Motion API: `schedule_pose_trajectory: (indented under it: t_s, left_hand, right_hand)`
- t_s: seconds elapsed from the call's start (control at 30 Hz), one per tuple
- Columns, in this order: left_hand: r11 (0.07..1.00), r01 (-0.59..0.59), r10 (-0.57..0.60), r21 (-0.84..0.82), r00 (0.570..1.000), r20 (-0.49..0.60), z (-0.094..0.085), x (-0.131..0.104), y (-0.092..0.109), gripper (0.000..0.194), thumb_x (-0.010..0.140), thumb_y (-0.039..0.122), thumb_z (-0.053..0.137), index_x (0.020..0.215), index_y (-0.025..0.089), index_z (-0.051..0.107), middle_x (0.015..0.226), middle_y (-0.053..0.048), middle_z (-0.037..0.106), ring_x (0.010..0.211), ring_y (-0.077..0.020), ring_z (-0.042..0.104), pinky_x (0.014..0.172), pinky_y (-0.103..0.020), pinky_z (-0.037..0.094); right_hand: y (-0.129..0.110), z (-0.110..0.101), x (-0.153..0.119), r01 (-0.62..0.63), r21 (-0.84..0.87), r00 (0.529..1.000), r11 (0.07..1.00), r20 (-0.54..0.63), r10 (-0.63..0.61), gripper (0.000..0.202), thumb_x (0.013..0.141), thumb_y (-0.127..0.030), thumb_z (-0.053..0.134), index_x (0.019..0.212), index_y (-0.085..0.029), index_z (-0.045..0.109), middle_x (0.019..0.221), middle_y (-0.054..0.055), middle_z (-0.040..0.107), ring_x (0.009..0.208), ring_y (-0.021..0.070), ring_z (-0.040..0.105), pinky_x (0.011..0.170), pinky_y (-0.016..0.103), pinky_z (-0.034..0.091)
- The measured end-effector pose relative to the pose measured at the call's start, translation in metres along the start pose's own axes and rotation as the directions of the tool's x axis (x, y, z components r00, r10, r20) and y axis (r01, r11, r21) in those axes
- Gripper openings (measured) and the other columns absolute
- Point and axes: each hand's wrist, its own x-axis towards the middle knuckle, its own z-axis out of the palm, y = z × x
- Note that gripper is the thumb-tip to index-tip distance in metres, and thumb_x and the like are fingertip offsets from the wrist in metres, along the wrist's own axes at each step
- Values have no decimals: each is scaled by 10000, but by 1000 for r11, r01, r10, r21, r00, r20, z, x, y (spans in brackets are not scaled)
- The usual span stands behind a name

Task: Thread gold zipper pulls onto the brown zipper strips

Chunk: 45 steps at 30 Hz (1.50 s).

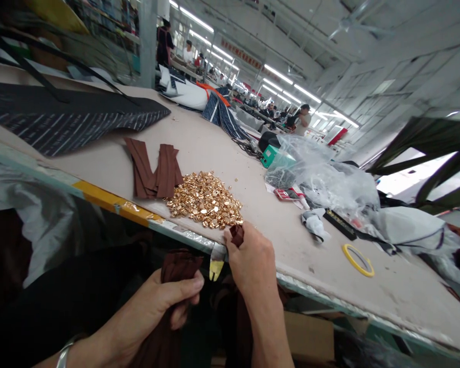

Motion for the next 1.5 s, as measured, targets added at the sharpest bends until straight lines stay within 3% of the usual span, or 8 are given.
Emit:
schedule_pose_trajectory:
  t_s: [0.17, 0.33, 0.6, 0.87, 1.03, 1.2, 1.37, 1.5]
  left_hand:
    - [998, 14, -12, -54, 999, 39, -1, 0, 0, 161, 734, 302, 665, 682, 160, 610, 551, 37, 534, 402, -61, 373, 438, -214, 287]
    - [1000, 12, -11, -12, 1000, 18, 0, -2, -2, 141, 714, 259, 661, 640, 159, 595, 535, 49, 496, 426, -65, 380, 449, -215, 283]
    - [1000, 22, -22, -19, 999, 27, -2, 0, -5, 69, 670, 188, 633, 629, 165, 581, 533, 50, 482, 440, -70, 375, 454, -222, 263]
    - [1000, 21, -20, -2, 995, 94, -2, -6, -7, 131, 662, 239, 694, 710, 163, 597, 545, 54, 501, 459, -73, 385, 466, -217, 301]
    - [998, -51, 47, 26, 991, 128, 2, -8, -6, 143, 670, 226, 710, 666, 162, 582, 551, 57, 490, 498, -79, 389, 475, -212, 316]
    - [995, -92, 84, 27, 974, 212, 5, -6, -12, 116, 628, 103, 693, 734, 134, 658, 645, 30, 556, 607, -103, 437, 560, -224, 364]
    - [993, 4, 25, -122, 973, 231, 5, -7, -13, 109, 625, 106, 745, 668, 140, 651, 599, 38, 558, 577, -88, 453, 541, -202, 346]
    - [987, -8, 29, -163, 992, 126, 0, -6, -11, 266, 645, 251, 821, 602, 155, 576, 550, 55, 522, 532, -74, 447, 521, -191, 350]
  right_hand:
    - [8, -13, -35, -86, 423, 995, 902, 73, 61, 192, 813, -403, 693, 830, -211, 695, 731, 10, 706, 644, 179, 628, 595, 265, 463]
    - [5, -9, -65, 24, 453, 991, 891, 104, -80, 137, 810, -340, 718, 780, -213, 676, 684, -4, 674, 590, 151, 596, 557, 244, 453]
    - [0, 1, -68, -42, 477, 992, 878, 123, -20, 149, 819, -330, 706, 767, -206, 644, 629, -27, 635, 544, 121, 548, 528, 224, 425]
    - [-4, 13, -61, -287, 731, 958, 620, 210, 195, 187, 749, -327, 740, 707, -185, 625, 611, -44, 580, 563, 106, 514, 553, 221, 431]
    - [0, 10, -80, -343, 781, 939, 521, 276, 204, 207, 719, -352, 780, 824, -203, 684, 542, -68, 533, 478, 80, 430, 471, 207, 359]
    - [-11, 4, -90, -350, 831, 937, 433, 318, 146, 138, 708, -299, 785, 722, -187, 707, 609, -16, 623, 555, 115, 544, 520, 217, 441]
    - [-7, 7, -89, -459, 861, 888, 218, 434, 153, 257, 735, -374, 770, 659, -168, 635, 462, -72, 451, 374, 39, 345, 357, 160, 279]
    - [3, 11, -92, -484, 858, 865, 171, 440, 241, 280, 723, -423, 782, 753, -169, 667, 419, -95, 391, 345, 32, 290, 340, 159, 245]
